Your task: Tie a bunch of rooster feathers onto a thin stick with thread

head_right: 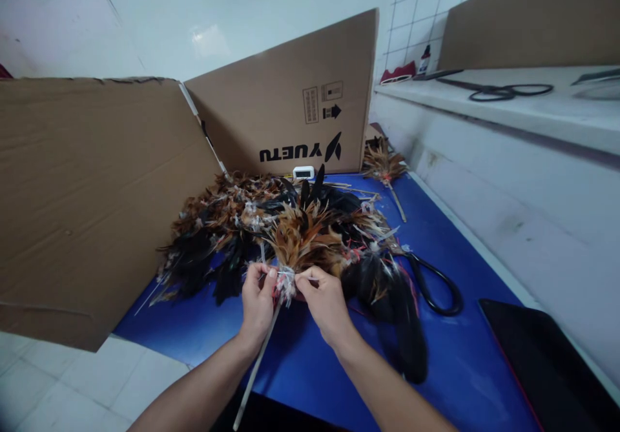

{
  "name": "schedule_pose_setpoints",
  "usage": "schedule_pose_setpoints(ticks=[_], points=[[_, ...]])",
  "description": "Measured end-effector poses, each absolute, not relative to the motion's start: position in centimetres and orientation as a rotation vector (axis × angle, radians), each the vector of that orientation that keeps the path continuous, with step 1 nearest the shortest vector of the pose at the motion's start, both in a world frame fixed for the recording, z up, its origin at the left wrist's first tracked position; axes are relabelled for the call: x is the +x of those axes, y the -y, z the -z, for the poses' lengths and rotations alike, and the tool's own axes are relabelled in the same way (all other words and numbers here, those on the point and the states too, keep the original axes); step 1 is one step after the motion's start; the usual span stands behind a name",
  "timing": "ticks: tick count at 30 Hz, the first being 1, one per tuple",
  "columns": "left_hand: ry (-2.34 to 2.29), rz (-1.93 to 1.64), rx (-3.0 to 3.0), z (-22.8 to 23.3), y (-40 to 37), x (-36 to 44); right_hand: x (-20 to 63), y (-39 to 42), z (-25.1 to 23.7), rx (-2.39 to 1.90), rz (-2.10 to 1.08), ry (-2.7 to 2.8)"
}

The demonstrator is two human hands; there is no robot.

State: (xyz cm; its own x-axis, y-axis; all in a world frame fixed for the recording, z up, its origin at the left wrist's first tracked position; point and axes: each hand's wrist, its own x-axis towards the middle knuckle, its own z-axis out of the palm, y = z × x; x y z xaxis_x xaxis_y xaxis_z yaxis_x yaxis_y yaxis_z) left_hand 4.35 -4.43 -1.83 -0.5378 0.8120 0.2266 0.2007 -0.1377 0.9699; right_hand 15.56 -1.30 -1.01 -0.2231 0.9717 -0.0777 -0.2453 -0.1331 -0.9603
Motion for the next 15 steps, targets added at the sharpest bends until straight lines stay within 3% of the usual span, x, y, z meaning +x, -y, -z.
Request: schedule_pose_setpoints(ticks=[9, 15], points=[[-1.770, -1.756, 1.571, 1.6, 4.4, 4.4, 16.0, 0.9, 0.7, -1.026, -1.525, 1.062], [-1.494, -1.703, 1.904, 1.9, 4.3, 3.7, 16.2, 0.9, 0.4, -1.089, -1.639, 1.084]])
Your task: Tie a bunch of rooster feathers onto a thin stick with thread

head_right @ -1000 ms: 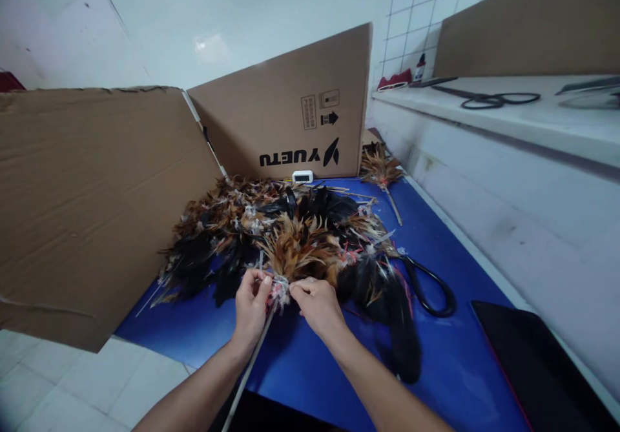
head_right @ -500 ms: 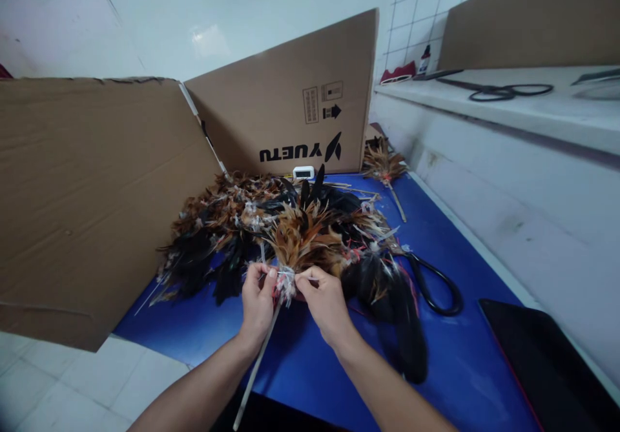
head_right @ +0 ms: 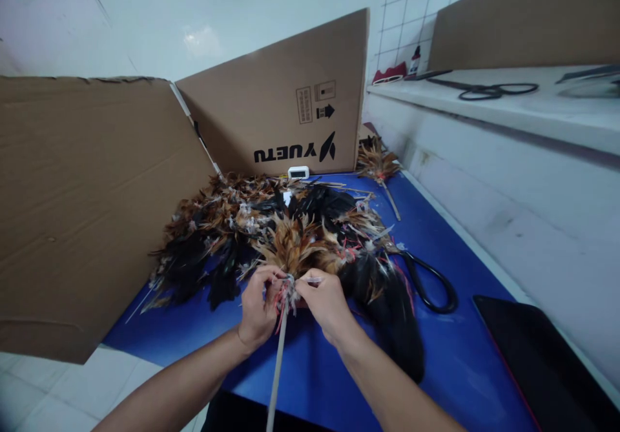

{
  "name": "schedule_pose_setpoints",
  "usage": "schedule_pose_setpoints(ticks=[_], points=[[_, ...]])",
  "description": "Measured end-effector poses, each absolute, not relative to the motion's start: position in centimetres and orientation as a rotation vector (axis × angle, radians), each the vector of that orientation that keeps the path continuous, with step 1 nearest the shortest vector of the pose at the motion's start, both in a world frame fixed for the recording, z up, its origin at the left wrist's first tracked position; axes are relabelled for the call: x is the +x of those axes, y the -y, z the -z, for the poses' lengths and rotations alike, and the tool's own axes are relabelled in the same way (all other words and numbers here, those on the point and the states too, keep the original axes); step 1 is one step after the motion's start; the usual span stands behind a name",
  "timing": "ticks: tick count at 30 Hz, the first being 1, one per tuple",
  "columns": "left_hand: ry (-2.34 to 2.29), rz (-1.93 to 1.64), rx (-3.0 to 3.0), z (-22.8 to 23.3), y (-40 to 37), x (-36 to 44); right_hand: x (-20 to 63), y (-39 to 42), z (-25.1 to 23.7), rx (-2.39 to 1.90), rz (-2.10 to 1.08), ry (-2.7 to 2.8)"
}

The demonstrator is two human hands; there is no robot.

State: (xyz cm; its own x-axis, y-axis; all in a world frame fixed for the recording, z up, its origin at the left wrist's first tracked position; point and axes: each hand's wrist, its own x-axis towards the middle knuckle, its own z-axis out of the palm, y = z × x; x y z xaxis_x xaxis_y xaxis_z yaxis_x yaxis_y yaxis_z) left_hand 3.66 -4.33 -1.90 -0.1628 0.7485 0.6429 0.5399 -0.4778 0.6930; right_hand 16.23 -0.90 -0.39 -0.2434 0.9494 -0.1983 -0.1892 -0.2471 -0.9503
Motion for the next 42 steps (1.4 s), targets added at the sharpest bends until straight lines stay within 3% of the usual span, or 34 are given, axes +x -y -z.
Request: schedule_pose_setpoints(ticks=[18, 33, 42], points=[[-1.403, -1.263, 1.773, 2.9, 3.2, 2.5, 17.8, -0.2, 2.3, -1.271, -1.452, 1.595], [-1.325, -1.219, 1.696, 2.5, 3.8, 2.5, 17.8, 1.1, 0.7, -1.241, -0.732, 2.066], [-1.305, -1.237, 1.577, 2.7, 3.6, 2.7, 17.6, 1.4, 0.8, -1.217, -0.628, 2.139]])
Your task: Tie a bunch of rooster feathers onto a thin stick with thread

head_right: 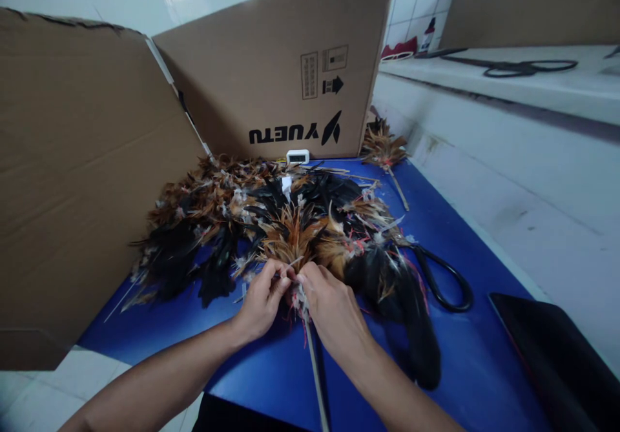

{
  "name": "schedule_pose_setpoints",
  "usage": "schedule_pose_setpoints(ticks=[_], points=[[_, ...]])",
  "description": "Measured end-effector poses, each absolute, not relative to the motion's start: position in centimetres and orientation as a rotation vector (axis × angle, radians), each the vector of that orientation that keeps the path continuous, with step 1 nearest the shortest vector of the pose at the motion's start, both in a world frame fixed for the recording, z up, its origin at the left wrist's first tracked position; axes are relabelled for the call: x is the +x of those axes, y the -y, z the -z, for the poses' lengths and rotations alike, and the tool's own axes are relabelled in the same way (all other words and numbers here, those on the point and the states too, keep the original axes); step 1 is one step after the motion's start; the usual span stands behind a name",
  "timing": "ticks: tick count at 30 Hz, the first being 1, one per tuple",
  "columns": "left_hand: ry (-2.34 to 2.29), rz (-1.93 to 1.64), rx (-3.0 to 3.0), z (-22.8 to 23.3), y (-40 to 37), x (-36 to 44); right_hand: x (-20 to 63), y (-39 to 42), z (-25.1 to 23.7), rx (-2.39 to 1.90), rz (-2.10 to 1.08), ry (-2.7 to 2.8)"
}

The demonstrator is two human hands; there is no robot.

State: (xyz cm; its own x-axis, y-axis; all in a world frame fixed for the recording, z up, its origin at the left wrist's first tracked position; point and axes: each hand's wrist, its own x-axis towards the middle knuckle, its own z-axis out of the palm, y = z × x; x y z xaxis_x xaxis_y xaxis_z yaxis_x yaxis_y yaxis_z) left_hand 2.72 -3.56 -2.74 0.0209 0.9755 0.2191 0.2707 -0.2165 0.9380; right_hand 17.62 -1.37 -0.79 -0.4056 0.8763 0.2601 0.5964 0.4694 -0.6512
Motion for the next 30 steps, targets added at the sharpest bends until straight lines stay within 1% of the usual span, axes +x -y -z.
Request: schedule_pose_setpoints(ticks=[7, 10, 14, 18, 21, 23, 27, 30], points=[[-1.216, -1.216, 1.432, 2.33, 3.52, 3.02, 17.42, 1.19, 1.14, -1.215, -0.655, 2.127], [-1.173, -1.207, 1.375, 2.26, 3.51, 3.01, 17.41, 1.08, 1.16, -1.242, -0.618, 2.152], [-1.138, -1.188, 1.325, 2.39, 3.38, 2.92, 17.43, 1.21, 1.14, -1.283, -0.429, 2.233], [-1.142, -1.173, 1.354, 2.58, 3.31, 2.99, 17.48, 1.50, 1.12, -1.319, -0.138, 2.355], [-1.200, -1.152, 1.403, 2.69, 3.32, 3.09, 17.59, 1.59, 0.99, -1.259, 0.035, 2.360], [-1.211, -1.141, 1.427, 2.74, 3.33, 3.10, 17.63, 1.59, 0.89, -1.186, 0.007, 2.322], [-1.223, -1.125, 1.485, 2.70, 3.38, 3.00, 17.52, 1.57, 0.80, -1.174, -0.278, 2.199], [-1.234, -1.111, 1.507, 2.57, 3.47, 2.94, 17.43, 1.61, 0.66, -1.195, -0.413, 2.143]])
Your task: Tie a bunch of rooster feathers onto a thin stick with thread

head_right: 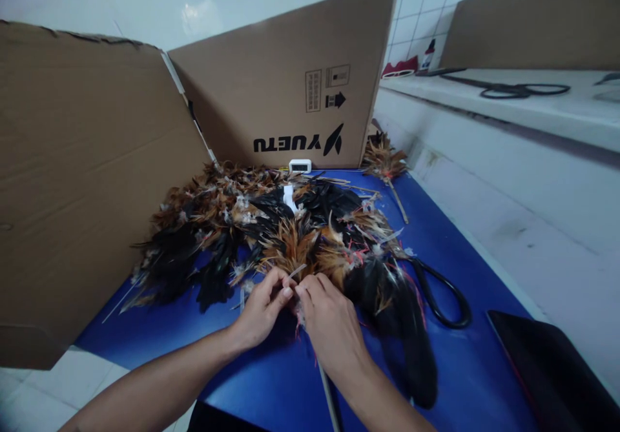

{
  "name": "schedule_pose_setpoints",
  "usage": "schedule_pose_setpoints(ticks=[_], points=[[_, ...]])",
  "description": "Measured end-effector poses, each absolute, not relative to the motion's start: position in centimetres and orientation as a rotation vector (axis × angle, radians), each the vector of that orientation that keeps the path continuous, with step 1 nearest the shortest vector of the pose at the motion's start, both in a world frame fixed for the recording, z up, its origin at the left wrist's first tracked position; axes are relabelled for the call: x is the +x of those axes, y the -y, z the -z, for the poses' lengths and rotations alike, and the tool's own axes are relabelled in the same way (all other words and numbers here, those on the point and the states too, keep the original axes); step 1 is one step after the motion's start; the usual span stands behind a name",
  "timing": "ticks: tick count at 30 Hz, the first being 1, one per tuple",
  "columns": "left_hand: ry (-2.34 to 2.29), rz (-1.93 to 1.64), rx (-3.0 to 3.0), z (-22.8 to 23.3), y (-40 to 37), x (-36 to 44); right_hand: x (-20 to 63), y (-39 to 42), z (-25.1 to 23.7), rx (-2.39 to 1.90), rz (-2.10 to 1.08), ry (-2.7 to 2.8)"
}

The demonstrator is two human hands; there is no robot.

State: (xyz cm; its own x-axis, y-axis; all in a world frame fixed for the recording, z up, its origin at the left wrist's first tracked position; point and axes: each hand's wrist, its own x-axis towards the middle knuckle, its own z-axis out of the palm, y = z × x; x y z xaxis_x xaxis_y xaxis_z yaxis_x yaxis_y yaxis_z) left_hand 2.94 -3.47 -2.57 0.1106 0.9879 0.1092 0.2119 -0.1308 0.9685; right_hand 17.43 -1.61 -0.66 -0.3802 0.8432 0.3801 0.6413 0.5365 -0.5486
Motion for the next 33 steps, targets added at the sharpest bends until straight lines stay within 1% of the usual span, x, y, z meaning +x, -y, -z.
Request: schedule_pose_setpoints(ticks=[6, 17, 22, 33], points=[[-1.178, -1.095, 1.443, 2.6, 3.5, 3.0, 17.8, 1.6, 0.1, -1.226, -0.583, 2.091], [-0.935, -1.038, 1.090, 1.6, 3.5, 2.7, 18.0, 1.3, 0.1, -1.380, -0.718, 2.076], [-0.943, -0.985, 1.020, 1.2, 3.3, 2.5, 18.1, 1.3, -0.2, -1.308, -0.767, 2.095], [-1.015, -1.004, 0.955, 1.2, 3.1, 2.7, 18.4, 1.4, -0.4, -1.185, -0.933, 2.089]])
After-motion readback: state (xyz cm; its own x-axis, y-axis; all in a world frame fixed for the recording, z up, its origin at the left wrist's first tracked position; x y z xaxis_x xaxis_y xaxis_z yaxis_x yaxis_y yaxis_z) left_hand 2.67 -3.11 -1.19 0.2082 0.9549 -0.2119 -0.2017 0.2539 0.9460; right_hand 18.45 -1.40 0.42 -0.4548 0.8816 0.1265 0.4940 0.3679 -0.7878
